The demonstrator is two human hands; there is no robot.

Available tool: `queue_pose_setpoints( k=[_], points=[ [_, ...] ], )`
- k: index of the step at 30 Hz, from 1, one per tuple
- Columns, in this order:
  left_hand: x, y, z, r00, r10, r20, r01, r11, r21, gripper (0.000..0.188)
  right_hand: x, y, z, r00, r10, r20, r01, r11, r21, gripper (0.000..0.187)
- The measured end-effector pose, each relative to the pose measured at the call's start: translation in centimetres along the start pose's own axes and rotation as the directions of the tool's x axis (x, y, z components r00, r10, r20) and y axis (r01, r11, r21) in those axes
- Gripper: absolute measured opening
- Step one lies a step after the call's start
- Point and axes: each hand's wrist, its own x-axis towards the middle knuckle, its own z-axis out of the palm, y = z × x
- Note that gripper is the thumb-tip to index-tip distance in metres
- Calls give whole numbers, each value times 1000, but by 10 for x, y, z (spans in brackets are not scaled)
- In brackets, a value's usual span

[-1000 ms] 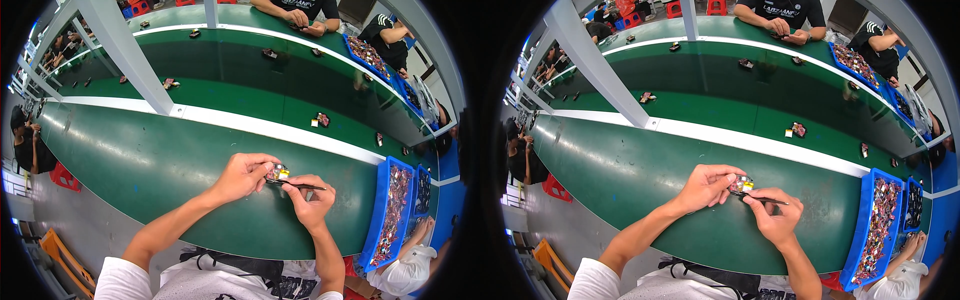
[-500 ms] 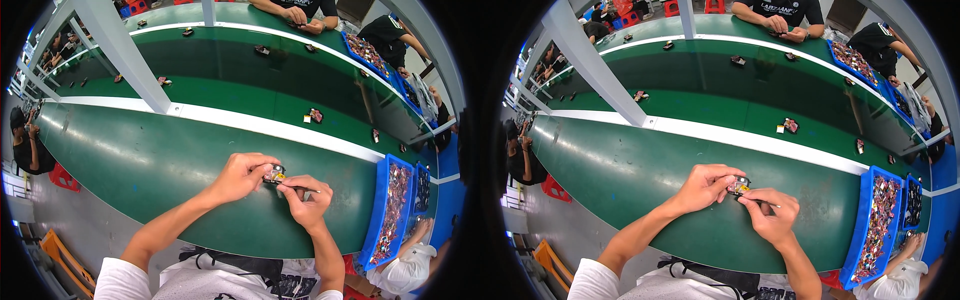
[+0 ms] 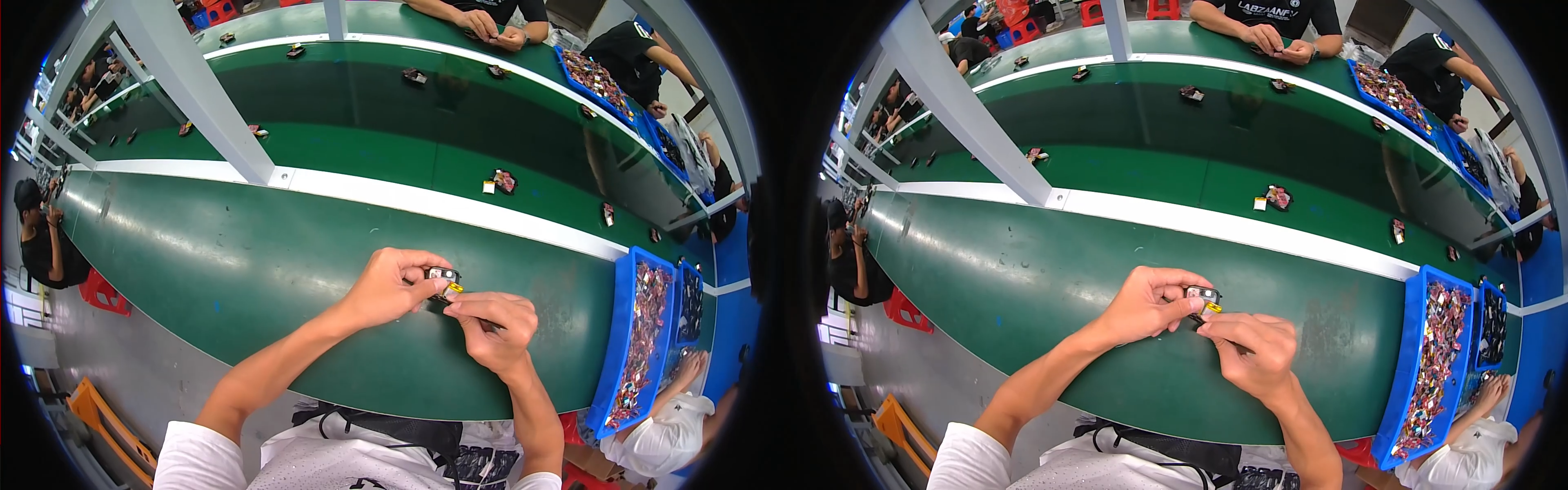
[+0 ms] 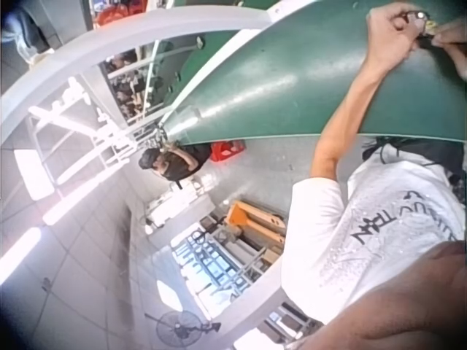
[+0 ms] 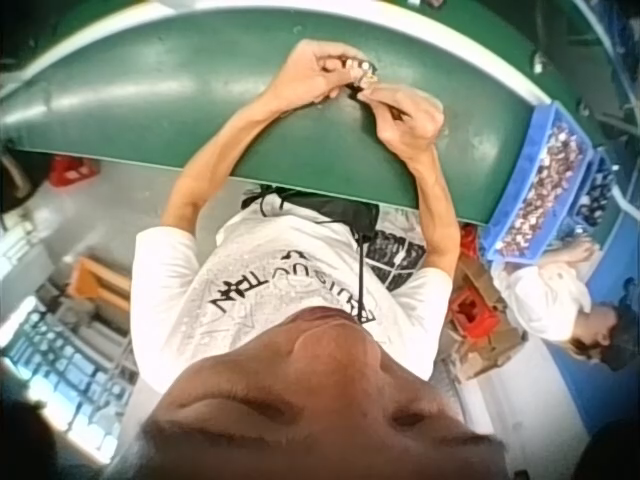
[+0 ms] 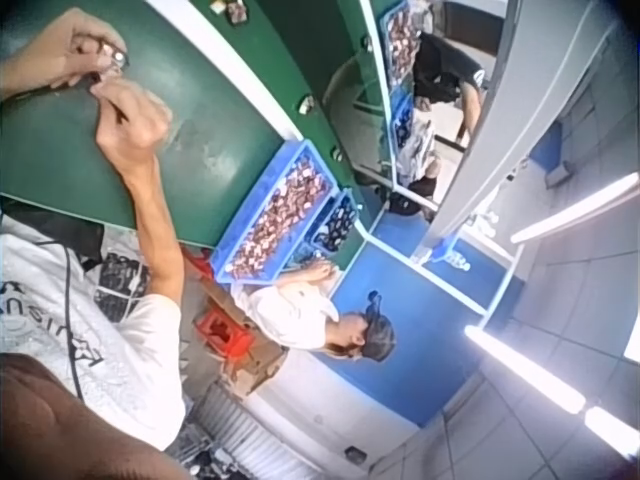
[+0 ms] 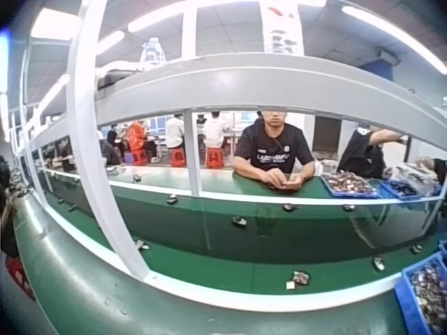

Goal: The person is assembling small electronic components at a production line station using tweezers.

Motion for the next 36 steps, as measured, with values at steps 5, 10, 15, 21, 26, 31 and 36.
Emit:
queue_pose_setpoints(
  k=[5, 10, 15, 21, 26, 31, 36],
  points=[
    [3, -9, 3, 996, 17, -87, -13, 999, 44, 22, -3, 1, 2, 1000, -4, 24, 5, 1000, -28, 20],
    [4, -9, 6, 994, 5, -111, -5, 1000, 5, 19, -2, 1, 3, 999, -20, 28, 21, 998, -51, 19],
    [4, -4, 6, 993, -23, -112, 23, 1000, 2, 16, 1, -1, 3, 998, -31, 45, 33, 998, -44, 16],
    [21, 6, -1, 974, -72, -213, 60, 996, -64, 19, 5, 1, -5, 994, 29, -102, -33, 999, -33, 16],
    [89, 21, -70, 851, 186, -492, -182, 982, 58, 24, 7, 9, -7, 971, 71, -229, -82, 996, -39, 17],
    [129, 26, -107, 760, 323, -564, 36, 846, 532, 22, 3, 15, -4, 983, 40, -181, -58, 994, -97, 18],
    [148, 38, -81, 629, 757, -178, -50, 267, 962, 33, 2, 17, -9, 986, 21, -164, -46, 988, -151, 17]
  ],
)
